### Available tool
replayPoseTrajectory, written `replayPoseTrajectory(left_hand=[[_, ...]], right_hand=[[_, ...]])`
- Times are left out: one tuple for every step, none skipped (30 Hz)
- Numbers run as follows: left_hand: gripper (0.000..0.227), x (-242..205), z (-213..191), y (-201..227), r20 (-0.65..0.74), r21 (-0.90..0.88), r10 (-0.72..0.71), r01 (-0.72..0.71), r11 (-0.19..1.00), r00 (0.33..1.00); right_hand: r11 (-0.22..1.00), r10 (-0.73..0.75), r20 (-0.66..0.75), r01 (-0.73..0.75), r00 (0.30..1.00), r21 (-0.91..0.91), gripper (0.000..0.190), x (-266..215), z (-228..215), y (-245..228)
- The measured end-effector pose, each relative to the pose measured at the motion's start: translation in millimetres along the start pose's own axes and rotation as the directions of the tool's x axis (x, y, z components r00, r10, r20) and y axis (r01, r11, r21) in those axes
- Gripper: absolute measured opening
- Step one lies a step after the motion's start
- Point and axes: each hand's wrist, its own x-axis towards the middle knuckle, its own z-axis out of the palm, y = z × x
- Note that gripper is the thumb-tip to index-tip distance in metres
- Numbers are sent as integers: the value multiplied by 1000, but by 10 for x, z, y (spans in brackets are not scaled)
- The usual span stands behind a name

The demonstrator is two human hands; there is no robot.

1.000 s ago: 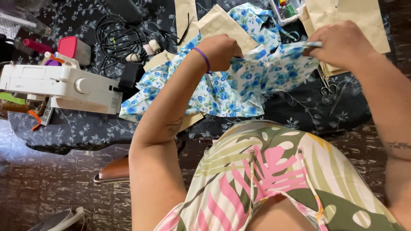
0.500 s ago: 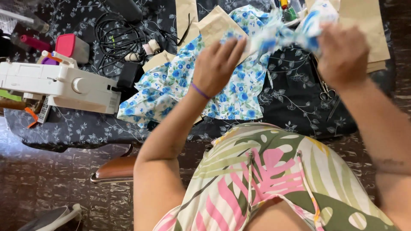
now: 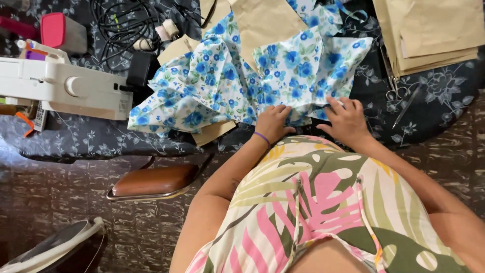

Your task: Organizing and marking floral fabric pieces according to paper patterns on a work table.

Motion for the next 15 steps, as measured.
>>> replayPoseTrajectory(left_hand=[[85,42,-31,1,3,-1,-1,1,1000,1000],[93,82,-63,4,-15,24,44,-44,999,999],[101,131,-96,3,-34,50,90,-89,995,995],[101,142,-31,-15,-33,50,90,-89,995,995],[88,149,37,-30,-72,95,122,-115,989,990],[77,156,104,-45,-110,141,155,-139,980,982],[77,179,153,-40,-108,141,155,-139,980,982],[75,202,200,-34,-146,127,165,-147,981,975],[74,234,247,-35,-185,115,175,-155,981,967],[74,250,256,-29,-185,115,175,-156,981,967],[73,261,265,-17,-198,87,144,-129,988,970],[72,274,275,-6,-210,59,113,-102,993,971],[72,295,206,-4,-208,60,113,-102,993,972],[79,317,137,-2,-164,-24,70,-75,997,984],[90,330,70,1,-115,-106,30,-42,993,993]], right_hand=[[1000,1,3,-1,1000,2,54,24,2,-16],[1000,-10,-19,10,1000,-9,53,48,0,-33],[1000,-21,-43,20,999,-22,53,77,0,-45],[1000,-20,-42,19,999,-21,53,85,29,-35],[998,-31,-44,29,999,-49,44,87,58,-27],[996,-42,-45,38,998,-78,35,89,85,-18],[996,-40,-44,37,998,-77,35,86,130,10],[995,-58,-62,52,996,-85,24,84,174,38],[993,-76,-80,68,994,-95,12,90,222,72],[993,-75,-81,68,994,-94,12,87,285,111],[994,-83,-105,75,991,-84,12,78,347,148],[994,-91,-129,82,987,-74,12,70,409,187],[994,-90,-129,81,988,-72,12,86,439,217],[995,-88,-148,79,985,-63,12,102,471,248],[996,-85,-166,77,982,-53,11,111,504,271]])
